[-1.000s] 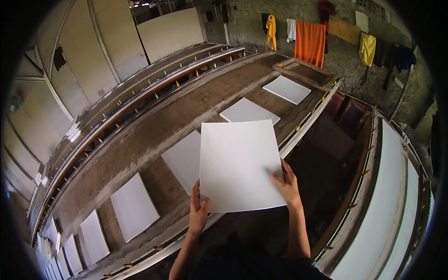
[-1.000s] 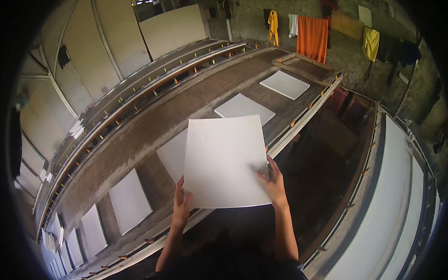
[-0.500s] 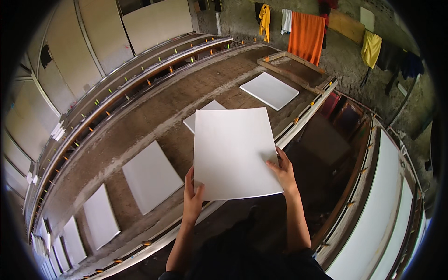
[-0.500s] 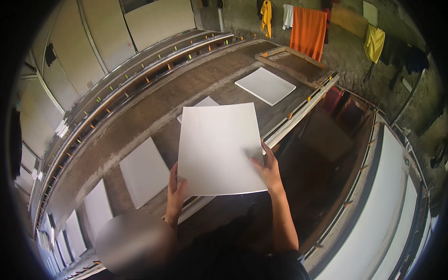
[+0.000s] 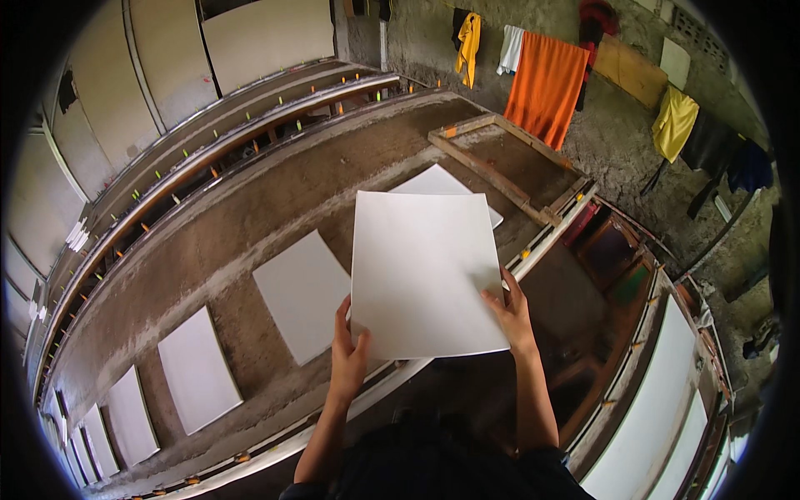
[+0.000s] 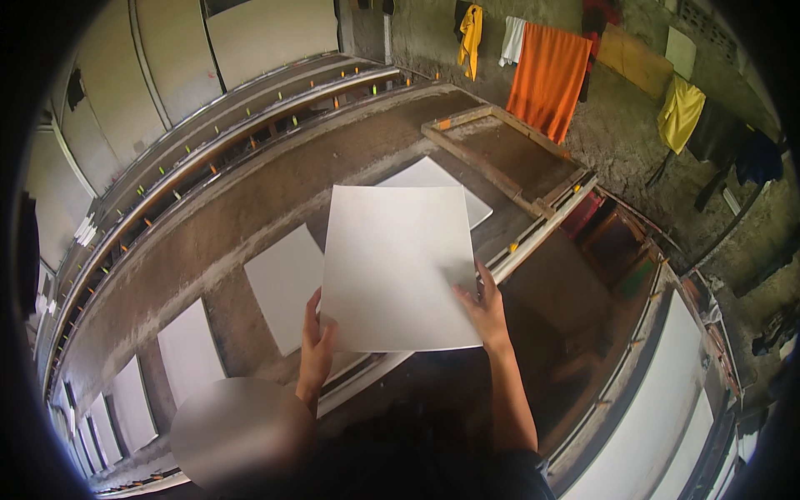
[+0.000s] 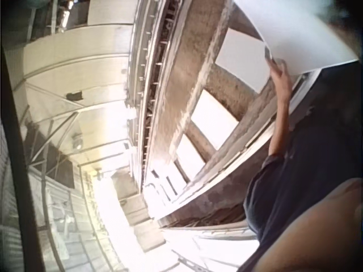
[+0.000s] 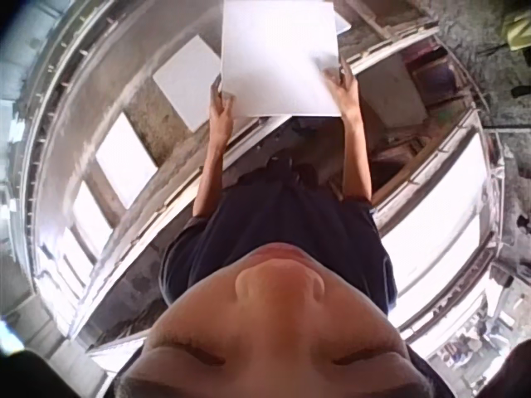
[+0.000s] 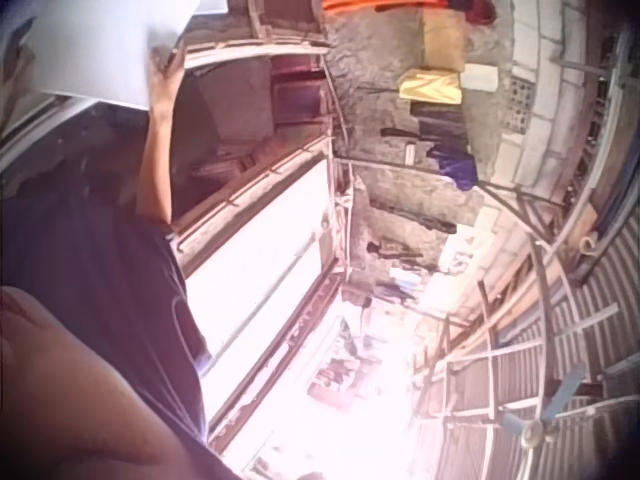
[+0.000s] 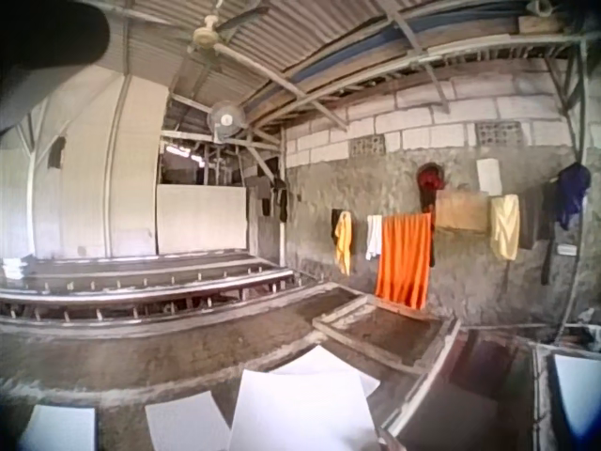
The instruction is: The person repeatedly picks up white rectangular panels from a stack and places them into a wooden frame on a conveyor belt. The person smooths the surface of each panel with their hands before moving the frame along the belt to the next position.
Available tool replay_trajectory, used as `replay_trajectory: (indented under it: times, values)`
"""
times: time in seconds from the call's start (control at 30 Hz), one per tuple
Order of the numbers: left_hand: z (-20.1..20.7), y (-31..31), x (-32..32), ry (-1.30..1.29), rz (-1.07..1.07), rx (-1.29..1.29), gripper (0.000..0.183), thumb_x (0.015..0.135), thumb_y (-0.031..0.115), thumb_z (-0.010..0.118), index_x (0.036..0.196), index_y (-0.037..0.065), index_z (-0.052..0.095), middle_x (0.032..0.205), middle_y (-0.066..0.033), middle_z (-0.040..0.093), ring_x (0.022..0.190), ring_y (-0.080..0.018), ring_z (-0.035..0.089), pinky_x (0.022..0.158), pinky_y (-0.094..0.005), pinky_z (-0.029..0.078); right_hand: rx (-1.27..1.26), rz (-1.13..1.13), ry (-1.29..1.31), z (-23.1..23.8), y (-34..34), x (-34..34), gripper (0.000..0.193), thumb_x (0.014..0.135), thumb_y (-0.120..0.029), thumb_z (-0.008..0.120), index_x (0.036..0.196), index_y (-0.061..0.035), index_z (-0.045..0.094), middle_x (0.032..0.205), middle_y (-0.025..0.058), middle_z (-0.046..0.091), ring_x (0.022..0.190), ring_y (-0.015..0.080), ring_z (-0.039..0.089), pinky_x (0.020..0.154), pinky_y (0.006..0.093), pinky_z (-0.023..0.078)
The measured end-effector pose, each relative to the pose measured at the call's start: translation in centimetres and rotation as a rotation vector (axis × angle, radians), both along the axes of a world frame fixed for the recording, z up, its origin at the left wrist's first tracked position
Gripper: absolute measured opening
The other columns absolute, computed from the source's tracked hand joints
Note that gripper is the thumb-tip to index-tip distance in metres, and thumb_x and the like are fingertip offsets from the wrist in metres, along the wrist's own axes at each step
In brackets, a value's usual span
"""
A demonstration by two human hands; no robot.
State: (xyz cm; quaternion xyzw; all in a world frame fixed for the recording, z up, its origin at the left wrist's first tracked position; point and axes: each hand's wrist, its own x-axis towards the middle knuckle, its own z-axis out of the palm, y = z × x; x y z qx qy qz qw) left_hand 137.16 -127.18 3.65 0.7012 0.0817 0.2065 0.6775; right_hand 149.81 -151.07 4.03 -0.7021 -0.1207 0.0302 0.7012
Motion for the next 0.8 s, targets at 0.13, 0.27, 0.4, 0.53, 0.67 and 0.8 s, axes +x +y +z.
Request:
replay_trajectory:
  times: [0.13, 0.27, 0.4, 0.53, 0.67, 0.8]
  values:
    - [-0.6, -3.5, 5.6, 0.002, 0.004, -0.012, 0.060, 0.084, 0.001, 0.046, 0.140, -0.002, 0.025, 0.139, -0.0192, 0.037, 0.131, -0.0267, 0.033, 0.109, -0.0361, 0.023, 0.030, 0.029, -0.023, -1.9, -4.0, 6.8, 0.060, 0.084, -0.008, 0.066, 0.135, 0.0069, 0.035, 0.128, 0.0135, 0.049, 0.116, 0.0191, 0.048, 0.098, 0.0311, 0.039]
    - [-0.6, -8.7, 11.7, -0.011, 0.068, 0.100, 0.062, 0.082, 0.000, 0.045, 0.141, -0.002, 0.024, 0.140, -0.0190, 0.036, 0.132, -0.0268, 0.031, 0.110, -0.0357, 0.020, 0.052, 0.102, -0.026, -1.6, -8.6, 14.1, 0.062, 0.084, -0.010, 0.066, 0.135, 0.0060, 0.035, 0.132, 0.0130, 0.045, 0.119, 0.0197, 0.045, 0.098, 0.0306, 0.038]
    - [-0.2, -14.9, 17.8, -0.020, 0.061, -0.024, 0.063, 0.084, 0.001, 0.045, 0.143, 0.002, 0.023, 0.143, -0.0180, 0.033, 0.132, -0.0251, 0.033, 0.108, -0.0345, 0.025, 0.057, 0.104, -0.048, -2.1, -13.6, 21.4, 0.065, 0.083, -0.014, 0.068, 0.136, 0.0041, 0.035, 0.132, 0.0123, 0.046, 0.120, 0.0194, 0.044, 0.097, 0.0310, 0.038]
    - [0.8, -20.6, 23.9, -0.017, 0.096, 0.073, 0.067, 0.084, 0.001, 0.044, 0.146, 0.005, 0.017, 0.150, -0.0168, 0.024, 0.136, -0.0243, 0.027, 0.109, -0.0348, 0.022, 0.047, 0.164, -0.053, -1.7, -19.2, 28.8, 0.065, 0.084, -0.016, 0.068, 0.137, 0.0032, 0.034, 0.134, 0.0135, 0.043, 0.123, 0.0200, 0.041, 0.098, 0.0322, 0.038]
    - [1.6, -23.8, 28.3, 0.013, 0.103, 0.232, 0.070, 0.086, 0.002, 0.045, 0.147, 0.005, 0.013, 0.151, -0.0180, 0.021, 0.138, -0.0261, 0.024, 0.109, -0.0353, 0.023, 0.115, 0.192, 0.001, -0.2, -22.0, 33.4, 0.066, 0.085, -0.017, 0.067, 0.138, 0.0039, 0.033, 0.138, 0.0165, 0.039, 0.127, 0.0230, 0.038, 0.102, 0.0330, 0.035]
    - [2.8, -25.6, 32.0, 0.116, 0.082, 0.234, 0.072, 0.086, 0.002, 0.046, 0.147, 0.007, 0.008, 0.143, -0.0230, 0.034, 0.131, -0.0314, 0.036, 0.106, -0.0374, 0.029, 0.071, 0.173, -0.041, -1.0, -23.4, 38.4, 0.062, 0.087, -0.019, 0.065, 0.136, 0.0051, 0.035, 0.138, 0.0181, 0.039, 0.128, 0.0244, 0.037, 0.104, 0.0335, 0.033]
